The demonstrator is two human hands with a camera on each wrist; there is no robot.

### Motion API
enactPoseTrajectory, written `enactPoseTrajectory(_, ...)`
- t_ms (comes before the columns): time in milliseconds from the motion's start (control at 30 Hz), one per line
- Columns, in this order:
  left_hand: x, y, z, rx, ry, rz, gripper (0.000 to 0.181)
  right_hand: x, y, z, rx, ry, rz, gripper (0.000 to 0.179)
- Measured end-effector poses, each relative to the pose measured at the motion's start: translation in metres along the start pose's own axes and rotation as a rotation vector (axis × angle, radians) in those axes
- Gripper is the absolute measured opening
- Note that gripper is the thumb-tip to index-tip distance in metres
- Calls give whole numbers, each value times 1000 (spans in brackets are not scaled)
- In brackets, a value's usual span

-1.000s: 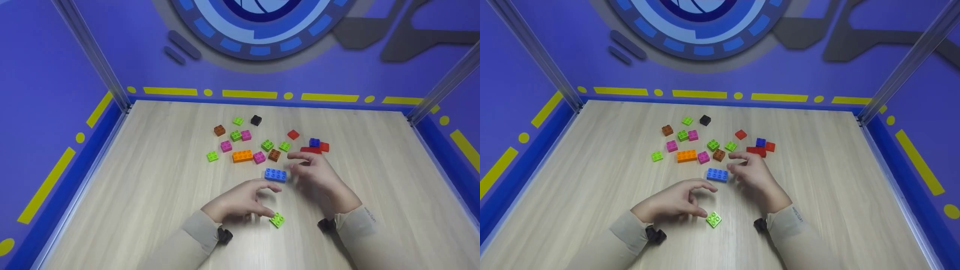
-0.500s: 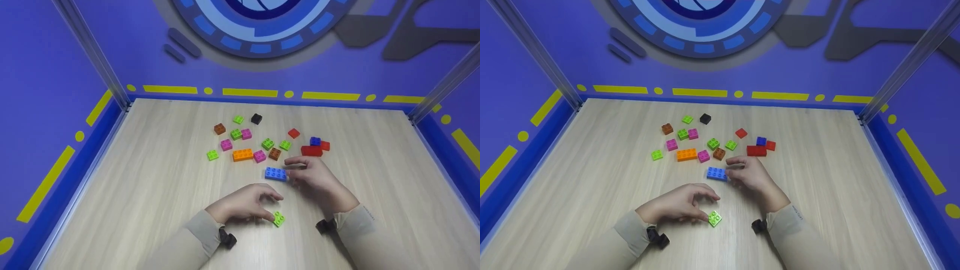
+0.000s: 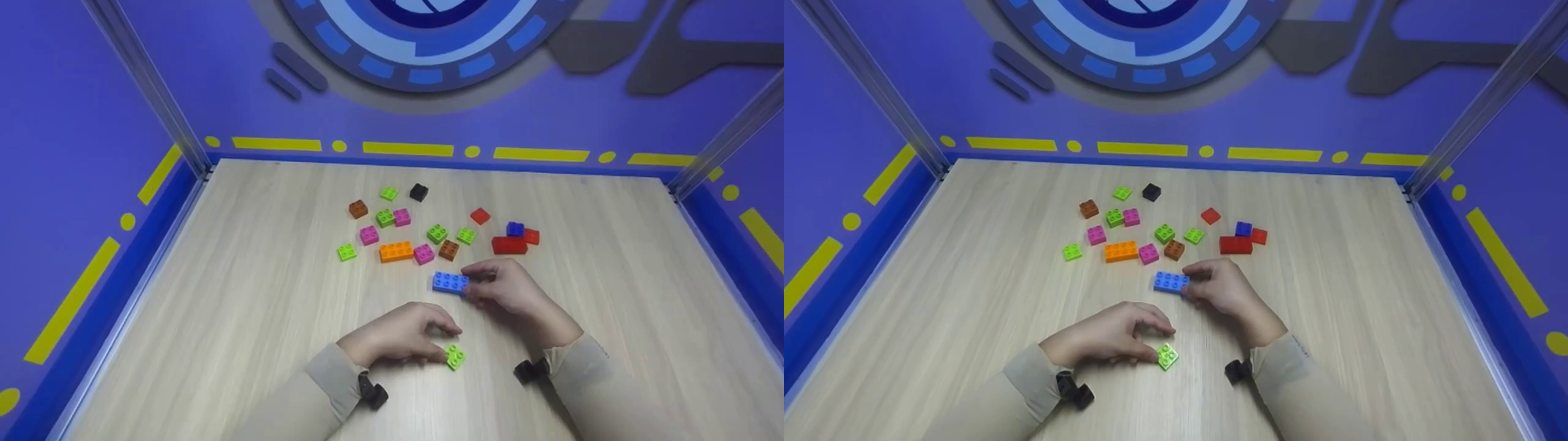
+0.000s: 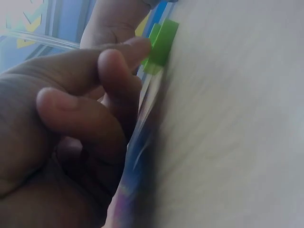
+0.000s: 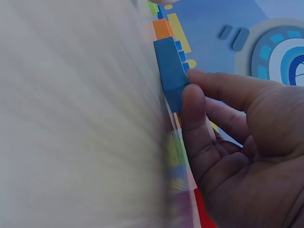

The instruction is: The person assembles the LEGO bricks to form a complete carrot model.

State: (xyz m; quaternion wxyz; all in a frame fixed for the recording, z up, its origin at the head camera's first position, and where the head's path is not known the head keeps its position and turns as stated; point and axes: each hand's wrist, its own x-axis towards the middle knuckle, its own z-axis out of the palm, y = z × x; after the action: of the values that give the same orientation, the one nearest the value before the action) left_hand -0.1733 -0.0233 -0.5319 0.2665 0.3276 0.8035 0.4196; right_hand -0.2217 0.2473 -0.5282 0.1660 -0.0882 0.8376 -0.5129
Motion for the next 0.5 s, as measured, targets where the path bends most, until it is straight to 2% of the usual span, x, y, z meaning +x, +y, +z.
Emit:
enactPoseTrajectory(233, 0, 0, 1, 30, -4, 36, 33, 1, 2, -1, -53, 5, 3, 35)
enactPoseTrajectory(367, 0, -1, 2, -4, 3, 15, 26, 1, 2, -1, -116, 27, -16, 33)
enactPoseTrajectory(500, 0, -3, 2, -12, 41, -19, 23, 1, 2, -1, -147, 46, -26, 32)
